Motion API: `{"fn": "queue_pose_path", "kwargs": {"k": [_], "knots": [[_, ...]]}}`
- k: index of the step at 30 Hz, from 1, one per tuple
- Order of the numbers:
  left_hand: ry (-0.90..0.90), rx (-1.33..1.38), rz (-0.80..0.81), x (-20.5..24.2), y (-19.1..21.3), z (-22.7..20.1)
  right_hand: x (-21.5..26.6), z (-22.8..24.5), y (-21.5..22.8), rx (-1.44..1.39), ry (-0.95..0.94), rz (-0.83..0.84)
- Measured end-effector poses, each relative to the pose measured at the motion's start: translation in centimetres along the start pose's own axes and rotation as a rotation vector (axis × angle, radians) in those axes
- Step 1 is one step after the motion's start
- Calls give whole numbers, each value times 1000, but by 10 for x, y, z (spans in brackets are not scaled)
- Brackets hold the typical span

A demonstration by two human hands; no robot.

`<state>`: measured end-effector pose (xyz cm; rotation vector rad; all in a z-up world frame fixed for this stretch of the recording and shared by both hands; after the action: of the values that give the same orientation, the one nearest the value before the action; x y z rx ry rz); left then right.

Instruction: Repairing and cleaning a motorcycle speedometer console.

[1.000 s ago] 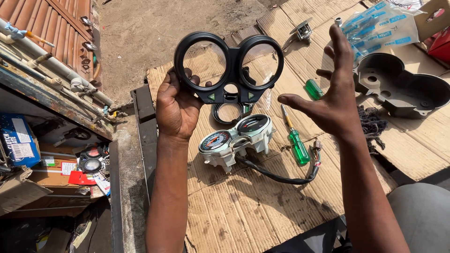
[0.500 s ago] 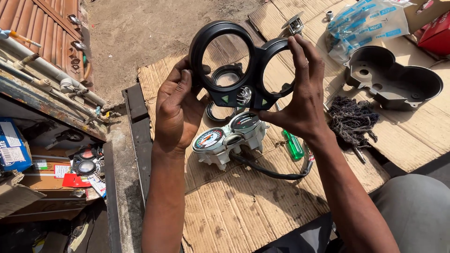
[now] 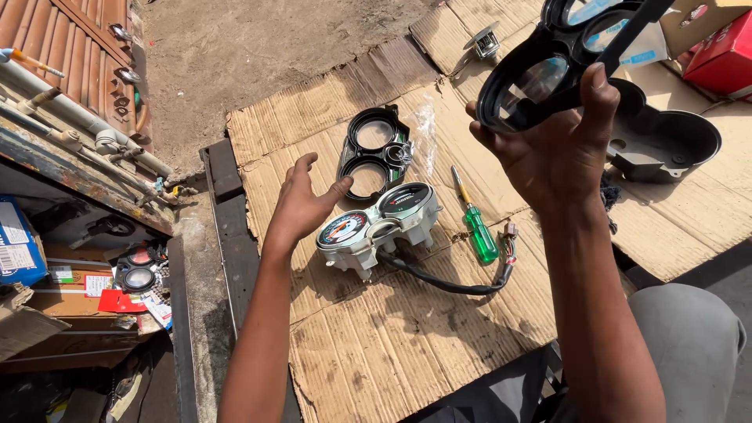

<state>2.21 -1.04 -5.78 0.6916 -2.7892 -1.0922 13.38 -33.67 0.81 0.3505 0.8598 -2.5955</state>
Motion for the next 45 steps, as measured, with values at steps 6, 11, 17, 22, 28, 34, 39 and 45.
{"fn": "queue_pose_path", "kwargs": {"k": [6,11,17,22,28,34,39,45], "knots": [[178,-294,146,-84,-77,-10,-6,-6,23,15,-155,28],[340,-514,398,-128,-126,-4,-5,14,21,172,-108,11],[337,-505,365,-141,-83,27,-6,20,34,140,-63,38],[-551,-1094,-116,-122,-6,13,-10,25,37,114,-30,45],[-1073,-1649,-90,-125,42,15,-10,19,31,193,-22,43],[-751,-249,-444,-142,72,-8,-10,22,27,215,-20,39],[-550,968,-267,-155,69,-28,-9,17,26,160,-57,58],[-509,1350,-124,-218,23,-26,-9,24,32,145,-36,38]]}}
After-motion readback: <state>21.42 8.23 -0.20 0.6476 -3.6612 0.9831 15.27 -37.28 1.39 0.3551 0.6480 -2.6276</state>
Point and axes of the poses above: each hand's wrist, its own x-axis away from the middle knuckle, its own y-axis out of the back of the hand, z = x × y, the point moved 2 cm from there along -x, towards the middle knuckle, and after that the axes turned 4 degrees about -y, right-handed, at the moved point
